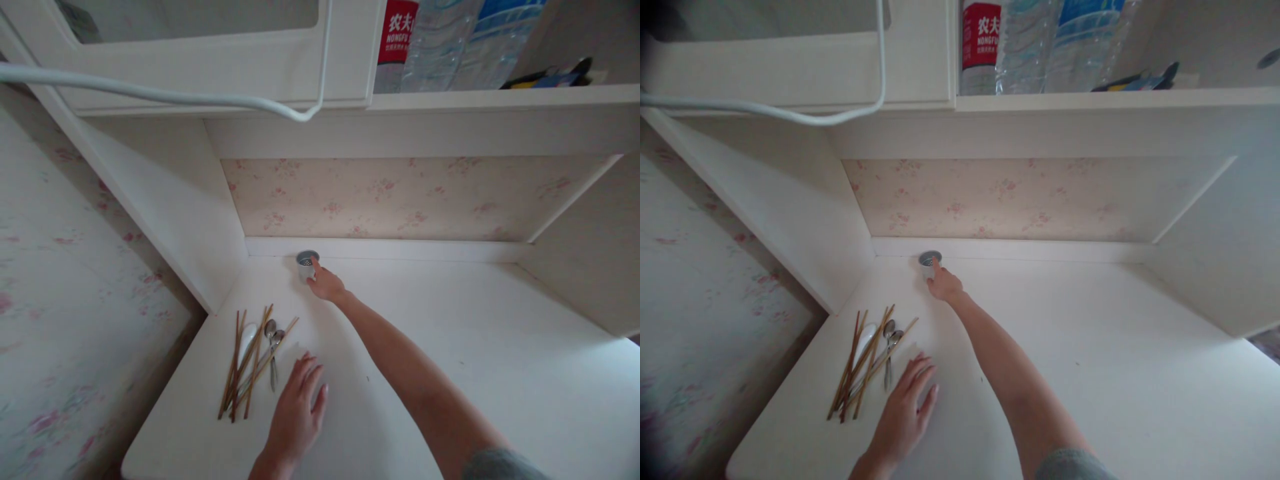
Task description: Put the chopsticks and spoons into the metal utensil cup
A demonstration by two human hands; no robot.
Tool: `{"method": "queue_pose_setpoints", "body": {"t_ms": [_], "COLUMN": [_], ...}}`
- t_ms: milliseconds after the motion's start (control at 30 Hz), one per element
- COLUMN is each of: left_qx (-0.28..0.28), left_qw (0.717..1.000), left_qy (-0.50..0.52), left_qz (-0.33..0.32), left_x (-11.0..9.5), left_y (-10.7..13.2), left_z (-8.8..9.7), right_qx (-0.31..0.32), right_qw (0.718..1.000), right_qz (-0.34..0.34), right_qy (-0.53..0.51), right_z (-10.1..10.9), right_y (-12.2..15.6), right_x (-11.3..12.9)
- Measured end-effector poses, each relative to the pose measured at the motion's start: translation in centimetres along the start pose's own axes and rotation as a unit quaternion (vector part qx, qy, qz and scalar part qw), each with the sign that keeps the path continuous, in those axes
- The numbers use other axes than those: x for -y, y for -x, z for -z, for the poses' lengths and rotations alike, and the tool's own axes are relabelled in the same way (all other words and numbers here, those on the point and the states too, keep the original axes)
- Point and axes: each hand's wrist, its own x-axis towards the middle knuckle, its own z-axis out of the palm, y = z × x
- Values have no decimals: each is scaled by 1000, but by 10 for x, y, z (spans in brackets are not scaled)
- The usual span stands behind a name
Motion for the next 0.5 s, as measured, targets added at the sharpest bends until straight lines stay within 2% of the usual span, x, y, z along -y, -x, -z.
{"method": "queue_pose_setpoints", "body": {"t_ms": [100, 267, 400, 500], "left_qx": [44, 63, 60, 64], "left_qw": [998, 995, 996, 996], "left_qy": [33, 65, 62, 57], "left_qz": [-26, -32, -31, -35], "left_x": [-17, -17, -13, -12], "left_y": [7, 5, 4, 5], "left_z": [-11, -9, -9, -11], "right_qx": [-6, -38, -66, -80], "right_qw": [999, 997, 994, 992], "right_qz": [-3, 5, 15, 21], "right_qy": [37, 73, 90, 95], "right_z": [-2, 4, 18, 26], "right_y": [-5, 4, 30, 64], "right_x": [0, -5, -15, -28]}}
